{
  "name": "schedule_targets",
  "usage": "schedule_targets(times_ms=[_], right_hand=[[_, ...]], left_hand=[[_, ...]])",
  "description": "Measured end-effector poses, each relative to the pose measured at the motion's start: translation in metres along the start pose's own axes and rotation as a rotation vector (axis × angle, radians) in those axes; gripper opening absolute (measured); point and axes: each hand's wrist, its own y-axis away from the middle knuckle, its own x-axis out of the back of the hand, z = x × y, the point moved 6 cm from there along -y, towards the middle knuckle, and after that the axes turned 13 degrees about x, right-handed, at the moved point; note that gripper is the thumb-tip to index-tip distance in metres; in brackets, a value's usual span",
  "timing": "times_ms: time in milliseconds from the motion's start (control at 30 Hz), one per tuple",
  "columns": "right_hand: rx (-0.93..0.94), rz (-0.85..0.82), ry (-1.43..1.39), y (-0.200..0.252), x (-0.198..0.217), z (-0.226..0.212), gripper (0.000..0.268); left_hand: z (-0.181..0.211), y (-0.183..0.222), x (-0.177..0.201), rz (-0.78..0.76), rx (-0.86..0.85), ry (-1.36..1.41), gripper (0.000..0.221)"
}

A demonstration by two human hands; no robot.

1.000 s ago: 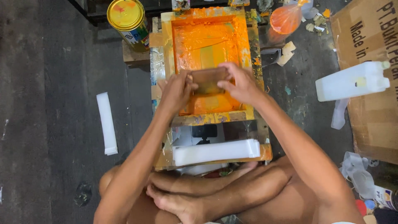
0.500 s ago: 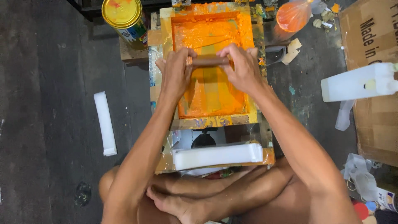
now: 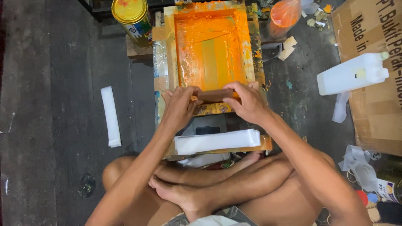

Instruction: Manually screen printing orange ink onto small white labels using a hinged frame and squeegee.

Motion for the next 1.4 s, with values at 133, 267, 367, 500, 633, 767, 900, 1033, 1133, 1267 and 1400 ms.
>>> schedule_targets(times_ms=[133,267,367,500,633,767,900,1033,1133,1267,1400], right_hand=[[-0.092,-0.050,-0.117,-0.038,-0.003,0.031,0.042],[-0.055,-0.023,-0.079,-0.081,-0.006,0.073,0.046],[-0.049,0.011,-0.087,-0.110,-0.005,0.095,0.047],[-0.036,0.109,-0.067,-0.138,-0.003,0.109,0.042],[0.088,0.207,0.142,-0.142,0.004,0.099,0.037],[0.123,0.197,0.184,-0.126,0.000,0.087,0.028],[0.133,0.204,0.208,-0.090,-0.016,0.083,0.033],[0.118,0.124,0.164,-0.053,-0.005,0.039,0.032],[0.107,0.084,0.198,-0.028,-0.006,0.017,0.026],[0.076,-0.001,0.126,-0.008,0.005,-0.008,0.024],[0.009,-0.102,0.040,-0.014,0.002,0.007,0.030]], left_hand=[[-0.050,-0.047,-0.028,-0.122,0.181,-0.024,0.030],[-0.096,-0.112,-0.043,-0.066,0.217,-0.036,0.034],[-0.111,-0.153,-0.042,-0.004,0.207,-0.045,0.031],[-0.069,-0.171,-0.010,0.260,-0.028,-0.013,0.026],[-0.053,-0.168,0.000,0.373,-0.062,-0.032,0.031],[-0.043,-0.145,-0.001,0.358,-0.047,-0.035,0.025],[-0.058,-0.116,-0.014,0.222,0.056,-0.050,0.025],[-0.053,-0.070,-0.020,0.156,0.047,-0.095,0.023],[-0.045,-0.037,-0.026,0.098,0.025,-0.121,0.010],[-0.029,-0.008,-0.019,0.082,0.007,-0.178,0.022],[-0.036,-0.020,-0.019,-0.114,0.117,-0.097,0.020]])
